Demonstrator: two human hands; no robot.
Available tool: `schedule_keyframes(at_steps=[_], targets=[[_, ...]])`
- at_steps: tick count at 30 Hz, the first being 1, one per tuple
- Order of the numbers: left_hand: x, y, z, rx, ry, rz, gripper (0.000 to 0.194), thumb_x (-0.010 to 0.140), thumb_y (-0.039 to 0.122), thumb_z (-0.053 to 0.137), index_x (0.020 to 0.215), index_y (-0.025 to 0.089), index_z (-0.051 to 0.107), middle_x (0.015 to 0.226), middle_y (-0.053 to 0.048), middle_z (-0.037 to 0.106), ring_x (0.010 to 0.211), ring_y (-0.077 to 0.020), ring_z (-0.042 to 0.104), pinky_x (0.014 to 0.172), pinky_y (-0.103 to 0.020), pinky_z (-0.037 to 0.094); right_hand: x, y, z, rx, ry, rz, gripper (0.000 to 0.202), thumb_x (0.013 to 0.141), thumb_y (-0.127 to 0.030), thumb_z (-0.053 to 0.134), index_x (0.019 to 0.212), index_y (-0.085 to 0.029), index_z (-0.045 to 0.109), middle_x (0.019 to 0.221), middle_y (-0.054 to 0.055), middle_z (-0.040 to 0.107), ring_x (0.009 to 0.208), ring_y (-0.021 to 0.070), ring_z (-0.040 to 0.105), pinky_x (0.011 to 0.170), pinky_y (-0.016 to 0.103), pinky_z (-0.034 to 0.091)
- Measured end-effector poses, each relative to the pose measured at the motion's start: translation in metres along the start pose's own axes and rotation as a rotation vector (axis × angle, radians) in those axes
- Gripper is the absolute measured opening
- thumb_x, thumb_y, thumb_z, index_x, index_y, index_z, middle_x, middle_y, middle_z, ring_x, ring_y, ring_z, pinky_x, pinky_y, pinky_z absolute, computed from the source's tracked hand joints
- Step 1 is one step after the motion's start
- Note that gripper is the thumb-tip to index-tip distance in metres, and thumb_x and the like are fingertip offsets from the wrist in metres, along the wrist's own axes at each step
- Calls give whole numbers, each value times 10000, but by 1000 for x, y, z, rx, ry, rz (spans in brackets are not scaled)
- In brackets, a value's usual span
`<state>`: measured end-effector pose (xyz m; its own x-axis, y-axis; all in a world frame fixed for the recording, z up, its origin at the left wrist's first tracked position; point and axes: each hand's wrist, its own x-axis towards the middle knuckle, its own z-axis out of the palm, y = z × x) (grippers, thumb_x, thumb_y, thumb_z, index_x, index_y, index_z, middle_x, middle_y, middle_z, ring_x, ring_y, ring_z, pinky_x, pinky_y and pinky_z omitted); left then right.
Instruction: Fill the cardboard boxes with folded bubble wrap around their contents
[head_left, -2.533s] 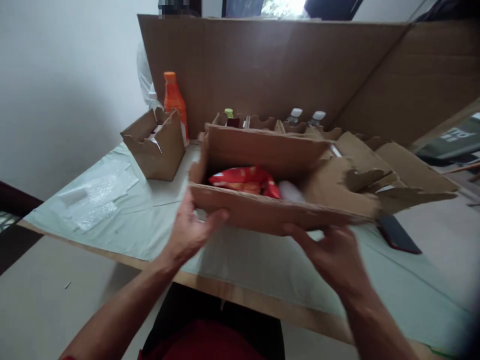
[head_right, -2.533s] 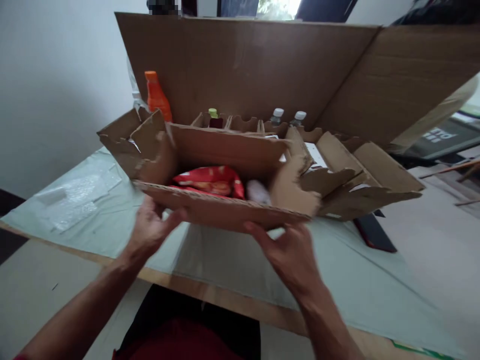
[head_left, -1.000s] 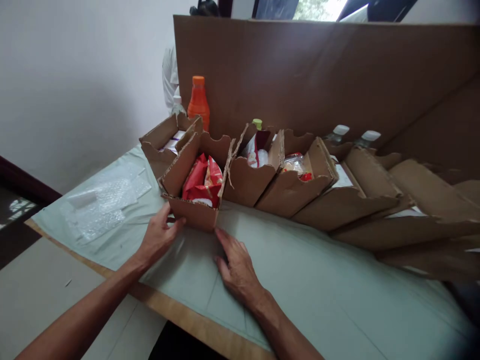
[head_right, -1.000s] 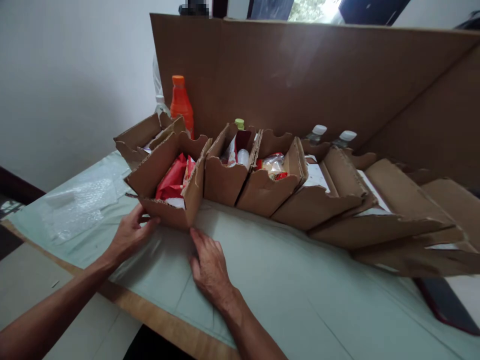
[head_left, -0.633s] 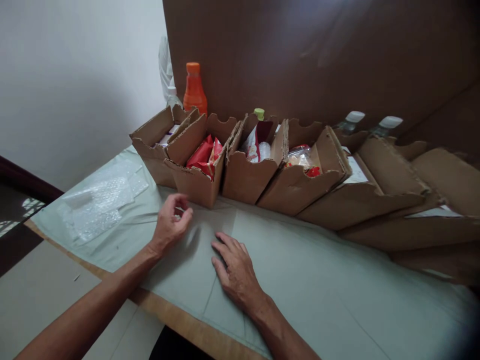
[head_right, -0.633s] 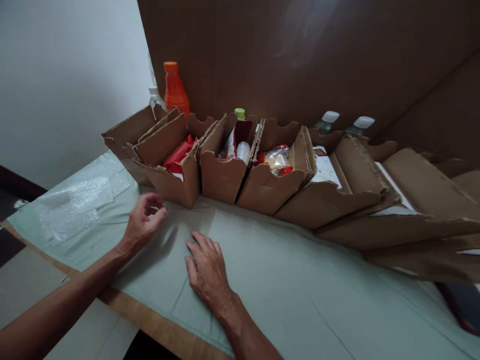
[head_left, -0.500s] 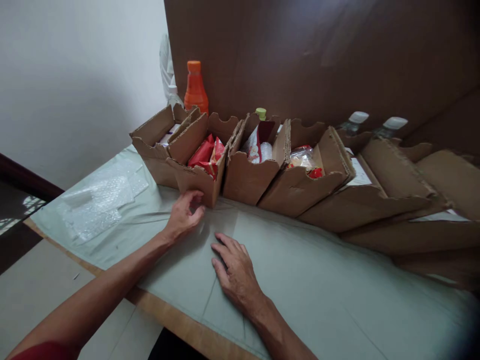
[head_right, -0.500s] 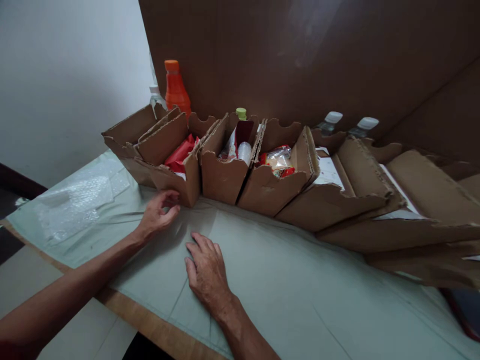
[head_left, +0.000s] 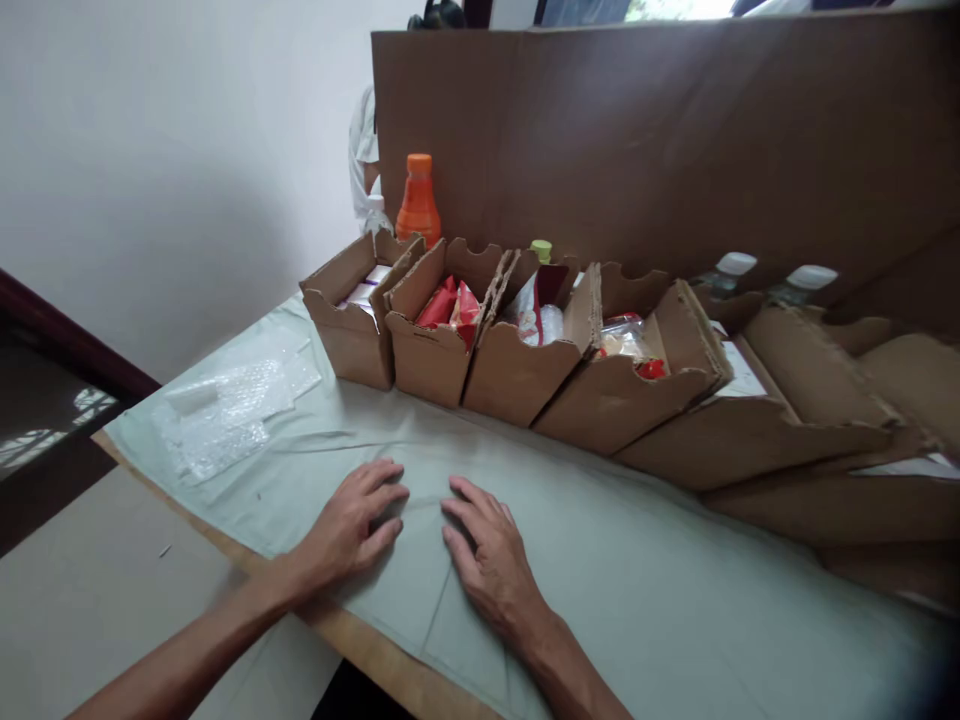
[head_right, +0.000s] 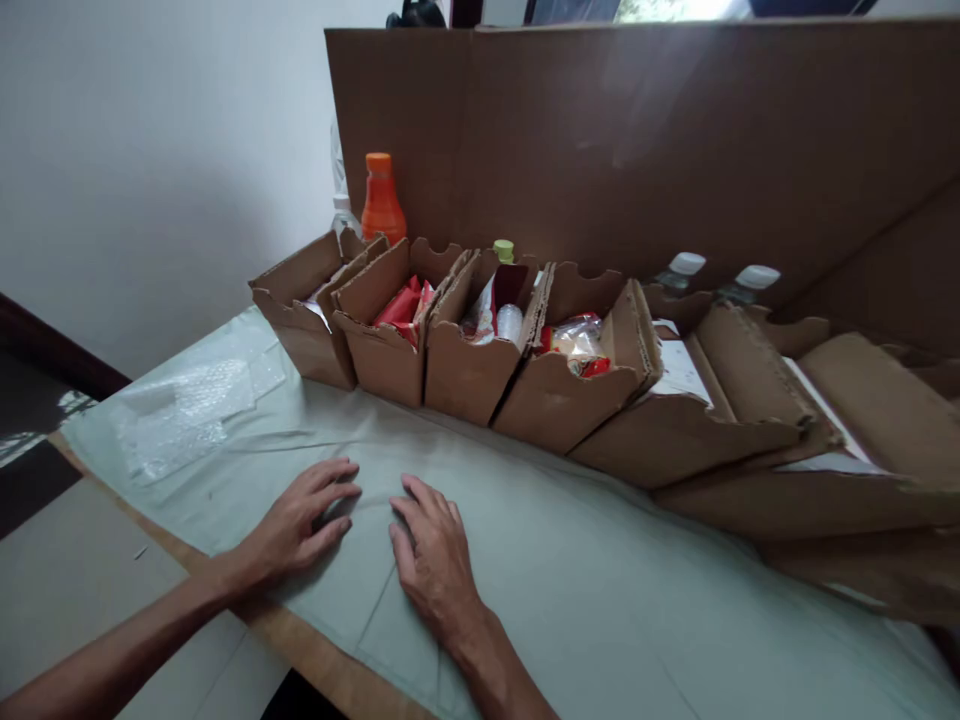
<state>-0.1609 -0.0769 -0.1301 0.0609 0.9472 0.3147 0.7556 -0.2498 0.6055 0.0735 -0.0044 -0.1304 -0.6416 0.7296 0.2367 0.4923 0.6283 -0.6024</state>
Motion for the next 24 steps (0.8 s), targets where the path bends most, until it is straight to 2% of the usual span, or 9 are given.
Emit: schedule_keyframes(at_steps=[4, 6, 9, 12, 13, 15, 17, 19, 24], targets=[[-26, -2, -5, -20, 64, 42, 256, 899, 212, 621, 1130, 235, 729, 1238, -121, 744, 1262, -317, 641, 1058, -505, 514, 33, -21, -19, 88, 19, -54, 364, 960, -211, 519, 1296, -210, 659, 1332, 121, 706, 1178, 241, 695, 1004, 415, 574], [-27, 0, -7, -72, 79, 27, 201, 922, 207, 591, 1066, 229, 729, 1061, -102, 771, 1099, -285, 695, 957, -463, 550, 68, -44, -32, 105, 32, -103, 435, 958, -206, 500, 1381, -216, 600, 1247, 102, 732, 1030, 204, 723, 920, 355, 589], [-29, 7, -11, -123, 86, -9, 163, 933, 193, 564, 971, 224, 719, 878, -73, 740, 881, -246, 680, 824, -421, 543, 137, -86, -46, 19, 52, -145, 576, 949, -204, 504, 1524, -211, 471, 1108, 74, 753, 895, 192, 712, 858, 331, 568], [-38, 14, -15, -172, 119, -2, 151, 931, 180, 563, 934, 225, 706, 800, -57, 711, 798, -227, 659, 760, -392, 530, 203, -117, -45, -140, 19, -60, 743, 941, -216, 542, 1638, -164, 291, 964, 70, 756, 868, 230, 707, 869, 372, 545], [-42, 15, -15, -197, 154, 6, 155, 935, 174, 558, 942, 226, 704, 780, -52, 707, 773, -219, 661, 736, -375, 531, 220, -123, -41, -174, 11, -17, 762, 938, -224, 558, 1644, -152, 279, 938, 74, 753, 866, 240, 706, 869, 380, 539], [-49, 15, -16, -250, 267, -11, 162, 944, 162, 559, 974, 227, 704, 767, -42, 711, 731, -198, 672, 681, -331, 537, 246, -128, -32, -197, 32, 45, 682, 946, -238, 570, 1598, -163, 384, 940, 84, 753, 881, 246, 701, 868, 376, 524], [-55, 12, -14, -285, 425, -108, 171, 950, 162, 570, 1029, 229, 707, 828, -42, 734, 756, -188, 699, 674, -301, 557, 259, -128, -25, -182, 84, 54, 460, 985, -245, 528, 1440, -199, 582, 978, 83, 757, 901, 235, 694, 860, 349, 503], [-59, 8, -11, -304, 559, -245, 171, 960, 189, 585, 1066, 233, 711, 929, -48, 750, 848, -194, 724, 732, -296, 586, 262, -128, -21, -189, 109, 20, 324, 1029, -254, 470, 1252, -212, 701, 995, 77, 762, 906, 226, 689, 839, 324, 479], [-65, 2, -3, -349, 709, -403, 214, 967, 283, 612, 1155, 240, 704, 1121, -64, 713, 1007, -207, 684, 923, -343, 566, 242, -136, -22, -251, 68, -51, 261, 1025, -254, 505, 1111, -218, 749, 923, 66, 770, 869, 230, 696, 769, 296, 438]])
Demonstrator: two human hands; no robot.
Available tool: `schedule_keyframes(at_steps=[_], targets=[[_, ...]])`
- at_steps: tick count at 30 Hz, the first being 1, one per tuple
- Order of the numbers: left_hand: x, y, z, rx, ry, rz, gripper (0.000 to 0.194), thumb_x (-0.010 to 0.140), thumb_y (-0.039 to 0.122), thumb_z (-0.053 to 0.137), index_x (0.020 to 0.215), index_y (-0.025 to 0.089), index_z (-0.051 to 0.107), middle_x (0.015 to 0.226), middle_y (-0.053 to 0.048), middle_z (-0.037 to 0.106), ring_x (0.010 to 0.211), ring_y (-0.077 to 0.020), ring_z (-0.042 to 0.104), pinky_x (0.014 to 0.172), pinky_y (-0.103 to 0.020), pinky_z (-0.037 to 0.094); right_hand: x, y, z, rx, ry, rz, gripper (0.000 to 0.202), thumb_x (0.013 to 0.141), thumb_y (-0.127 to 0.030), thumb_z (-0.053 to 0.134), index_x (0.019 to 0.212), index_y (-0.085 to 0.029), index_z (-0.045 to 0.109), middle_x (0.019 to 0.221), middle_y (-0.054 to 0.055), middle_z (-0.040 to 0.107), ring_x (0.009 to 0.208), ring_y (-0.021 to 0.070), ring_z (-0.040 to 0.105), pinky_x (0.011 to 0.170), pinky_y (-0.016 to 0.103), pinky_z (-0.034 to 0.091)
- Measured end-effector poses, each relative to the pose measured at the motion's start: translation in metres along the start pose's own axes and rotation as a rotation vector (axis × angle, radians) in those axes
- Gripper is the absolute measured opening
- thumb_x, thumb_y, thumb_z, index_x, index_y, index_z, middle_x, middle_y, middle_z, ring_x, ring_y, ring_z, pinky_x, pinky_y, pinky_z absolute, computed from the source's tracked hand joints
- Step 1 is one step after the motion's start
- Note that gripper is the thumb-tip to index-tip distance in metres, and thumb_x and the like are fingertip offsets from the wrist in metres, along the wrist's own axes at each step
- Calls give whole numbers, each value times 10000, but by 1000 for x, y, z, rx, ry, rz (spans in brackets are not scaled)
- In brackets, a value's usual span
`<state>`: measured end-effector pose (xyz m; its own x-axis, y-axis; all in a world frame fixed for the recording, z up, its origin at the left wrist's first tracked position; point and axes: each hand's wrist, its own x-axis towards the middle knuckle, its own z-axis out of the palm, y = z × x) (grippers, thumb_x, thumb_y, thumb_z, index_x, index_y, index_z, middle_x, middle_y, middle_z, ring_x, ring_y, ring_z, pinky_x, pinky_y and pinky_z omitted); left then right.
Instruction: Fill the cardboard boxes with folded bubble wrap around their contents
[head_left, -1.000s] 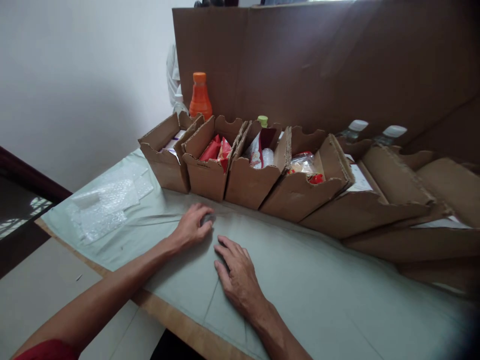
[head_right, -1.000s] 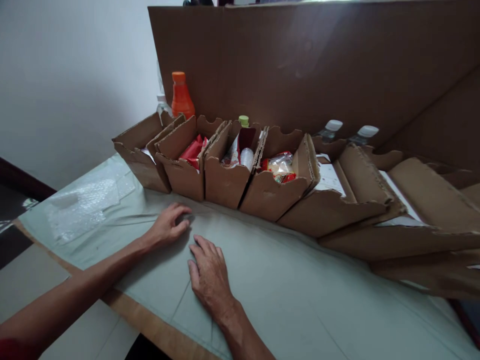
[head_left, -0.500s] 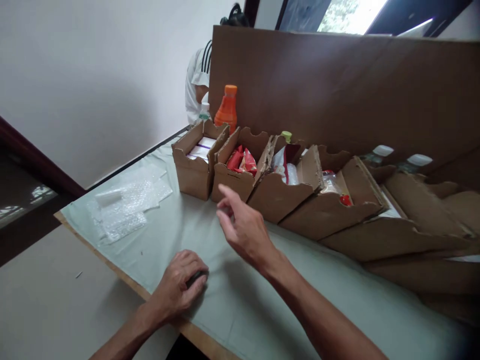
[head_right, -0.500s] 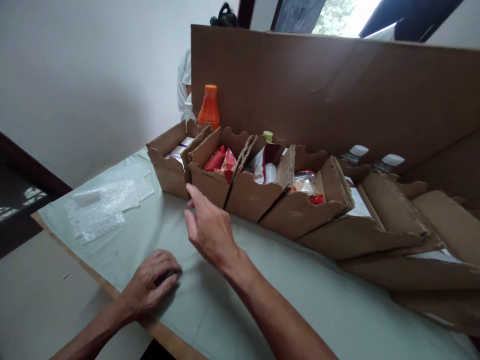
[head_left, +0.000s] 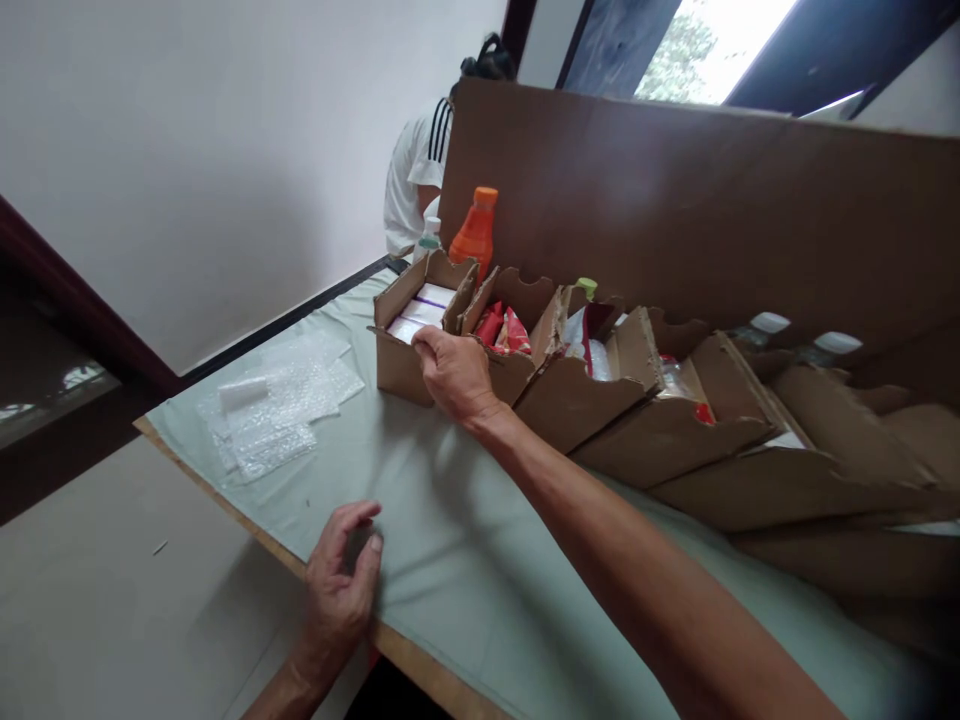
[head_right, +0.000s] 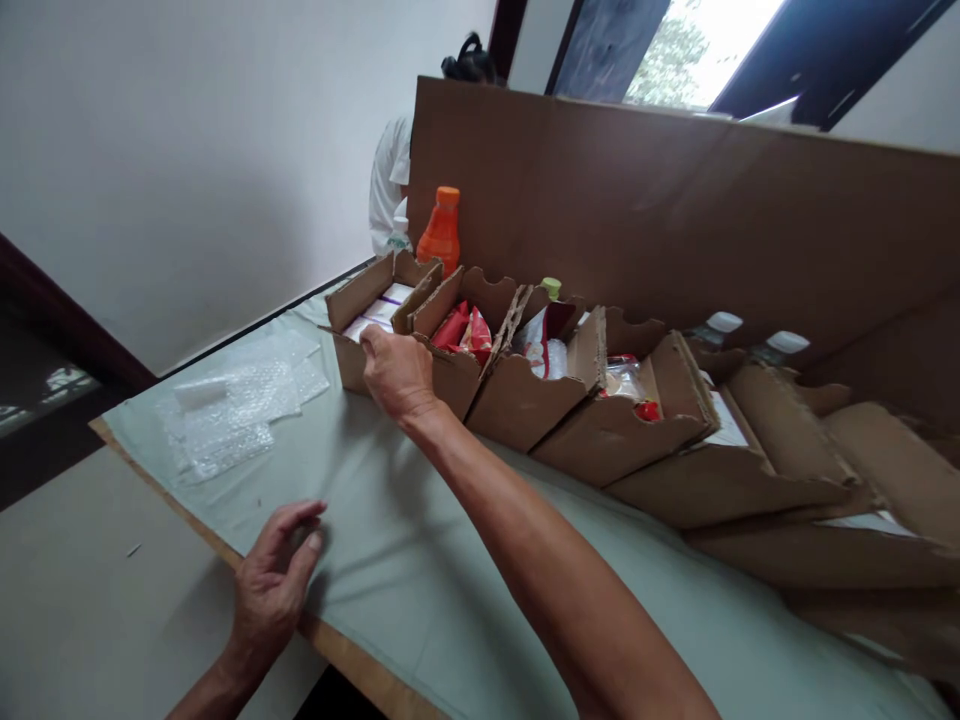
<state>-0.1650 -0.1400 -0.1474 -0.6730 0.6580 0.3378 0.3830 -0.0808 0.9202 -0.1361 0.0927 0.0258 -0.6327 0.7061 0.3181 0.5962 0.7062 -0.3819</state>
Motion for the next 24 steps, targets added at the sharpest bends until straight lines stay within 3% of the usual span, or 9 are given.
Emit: schedule_keyframes(at_steps=[5, 8, 10, 13, 15, 17, 20, 22, 24], targets=[[1, -2, -7, -163, 230, -175, 453, 924, 377, 681, 1347, 246, 585, 1365, -106, 625, 1164, -241, 643, 1000, -372, 533, -73, -1, -14, 146, -15, -162, 219, 1028, -249, 512, 1025, -230, 730, 852, 10, 755, 780, 155, 683, 738, 247, 446], [2, 2, -17, -208, 322, -159, 546, 910, 402, 697, 1413, 268, 531, 1442, -113, 572, 1357, -286, 554, 1096, -413, 487, -127, 17, -35, 363, 59, -181, 211, 1023, -257, 504, 999, -214, 710, 826, 12, 745, 732, 138, 685, 721, 242, 496], [2, 8, -22, -195, 290, -127, 619, 903, 408, 707, 1469, 291, 485, 1506, -116, 525, 1420, -307, 507, 1140, -447, 459, -156, 37, -53, 463, 132, -75, 192, 1010, -276, 524, 1002, -216, 706, 791, 9, 738, 687, 138, 686, 669, 242, 528], [-2, 18, -22, -201, 148, -76, 754, 891, 433, 720, 1559, 329, 385, 1625, -116, 414, 1509, -340, 414, 1191, -494, 422, -191, 73, -84, 538, 217, 85, 158, 984, -295, 564, 988, -229, 708, 791, 17, 743, 667, 149, 704, 581, 238, 555], [-8, 23, -18, -244, 28, -64, 826, 869, 468, 735, 1587, 346, 344, 1674, -101, 356, 1549, -356, 355, 1229, -515, 383, -219, 98, -103, 583, 264, 146, 194, 964, -298, 608, 1134, -258, 693, 907, 39, 774, 756, 174, 749, 600, 253, 594], [-14, 26, -14, -285, -100, -116, 851, 842, 492, 756, 1579, 338, 360, 1674, -98, 365, 1555, -370, 342, 1260, -526, 341, -252, 120, -114, 620, 260, 176, 443, 948, -315, 647, 1387, -312, 582, 1159, 89, 771, 973, 227, 775, 701, 305, 643], [-21, 30, -8, -296, -196, -218, 821, 816, 482, 781, 1530, 307, 417, 1607, -112, 454, 1525, -384, 388, 1258, -529, 346, -301, 133, -107, 577, 101, 168, 698, 922, -375, 692, 1566, -357, 423, 1491, 140, 607, 1275, 304, 672, 892, 420, 650], [-20, 36, -5, -278, -198, -234, 795, 815, 454, 780, 1511, 300, 430, 1556, -110, 502, 1479, -375, 453, 1212, -505, 417, -319, 129, -85, 525, -11, 154, 811, 874, -435, 754, 1595, -328, 398, 1547, 156, 549, 1352, 341, 609, 997, 496, 610], [-17, 44, 0, -248, -189, -226, 749, 833, 421, 755, 1500, 294, 440, 1504, -102, 544, 1411, -350, 527, 1150, -461, 487, -324, 117, -57, 480, -26, 158, 904, 830, -463, 800, 1609, -288, 374, 1529, 172, 558, 1370, 366, 584, 1065, 561, 557]])
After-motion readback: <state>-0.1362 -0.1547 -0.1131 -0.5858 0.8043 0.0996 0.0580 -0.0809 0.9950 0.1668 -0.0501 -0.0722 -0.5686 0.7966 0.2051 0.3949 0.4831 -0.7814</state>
